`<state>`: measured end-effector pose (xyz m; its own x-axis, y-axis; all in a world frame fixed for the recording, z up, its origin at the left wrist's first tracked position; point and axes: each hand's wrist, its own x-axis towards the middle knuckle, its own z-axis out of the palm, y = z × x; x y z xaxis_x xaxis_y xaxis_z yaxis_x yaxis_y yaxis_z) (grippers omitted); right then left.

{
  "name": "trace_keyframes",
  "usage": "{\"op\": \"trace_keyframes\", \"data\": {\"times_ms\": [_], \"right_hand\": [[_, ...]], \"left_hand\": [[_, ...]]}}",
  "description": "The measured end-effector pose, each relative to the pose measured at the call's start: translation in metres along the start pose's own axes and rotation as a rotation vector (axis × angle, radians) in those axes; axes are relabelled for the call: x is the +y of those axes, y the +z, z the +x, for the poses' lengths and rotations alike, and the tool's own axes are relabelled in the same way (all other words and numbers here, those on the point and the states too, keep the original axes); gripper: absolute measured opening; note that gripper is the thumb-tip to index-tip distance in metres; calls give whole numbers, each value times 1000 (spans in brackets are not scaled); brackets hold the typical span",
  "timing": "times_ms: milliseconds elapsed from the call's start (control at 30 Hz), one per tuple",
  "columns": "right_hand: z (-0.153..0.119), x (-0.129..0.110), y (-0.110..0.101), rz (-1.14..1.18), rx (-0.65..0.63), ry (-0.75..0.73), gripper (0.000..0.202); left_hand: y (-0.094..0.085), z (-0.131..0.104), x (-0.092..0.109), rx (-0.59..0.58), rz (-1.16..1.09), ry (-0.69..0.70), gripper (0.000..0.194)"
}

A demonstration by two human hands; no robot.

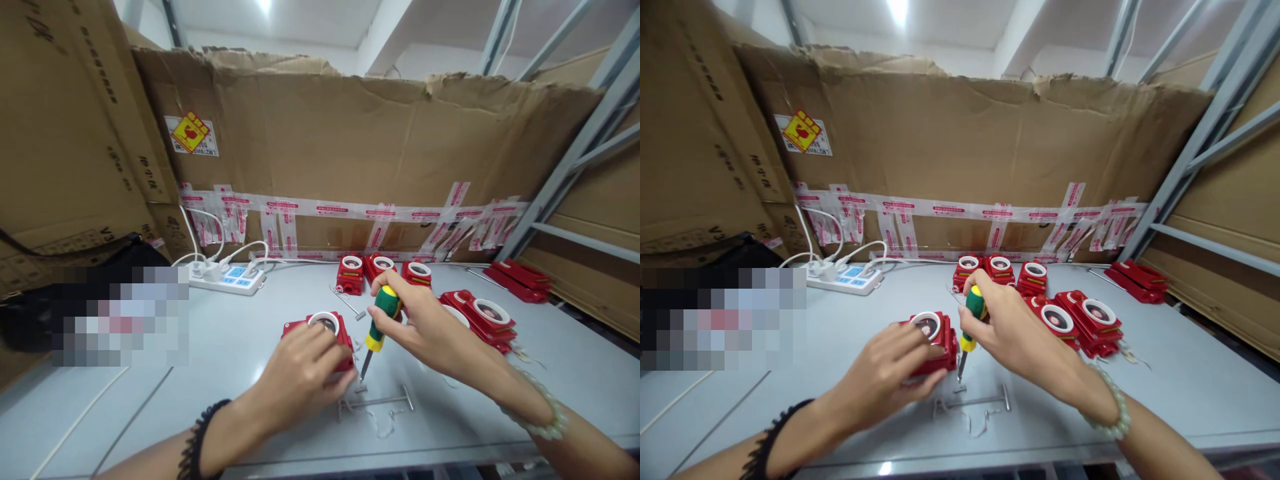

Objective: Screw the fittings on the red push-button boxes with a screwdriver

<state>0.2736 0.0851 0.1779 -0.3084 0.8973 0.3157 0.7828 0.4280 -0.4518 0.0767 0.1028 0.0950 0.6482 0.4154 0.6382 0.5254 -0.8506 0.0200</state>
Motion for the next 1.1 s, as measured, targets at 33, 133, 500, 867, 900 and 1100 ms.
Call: {"op": "trace_keyframes", "data": {"times_ms": [33,133,500,867,900,1100], "right_hand": [[-1,-1,-1,5,-1,-2,4],[-6,-2,-5,-7,2,3,6],[-11,0,-15,18,69,59,9],[1,-4,-16,49,350,-39,15],[4,-5,-16,56,380,-48,16],[22,-15,-7,196,445,-155,24]], "left_hand": [[5,0,9,-65,1,12,12],[22,1,29,-354,4,-98,16],[40,0,29,-585,-44,-213,28],[-17,-23,-42,-12,-89,-304,49],[-19,-26,-51,-84,-154,-348,58],[1,-32,-63,-301,-657,-472,53]]}}
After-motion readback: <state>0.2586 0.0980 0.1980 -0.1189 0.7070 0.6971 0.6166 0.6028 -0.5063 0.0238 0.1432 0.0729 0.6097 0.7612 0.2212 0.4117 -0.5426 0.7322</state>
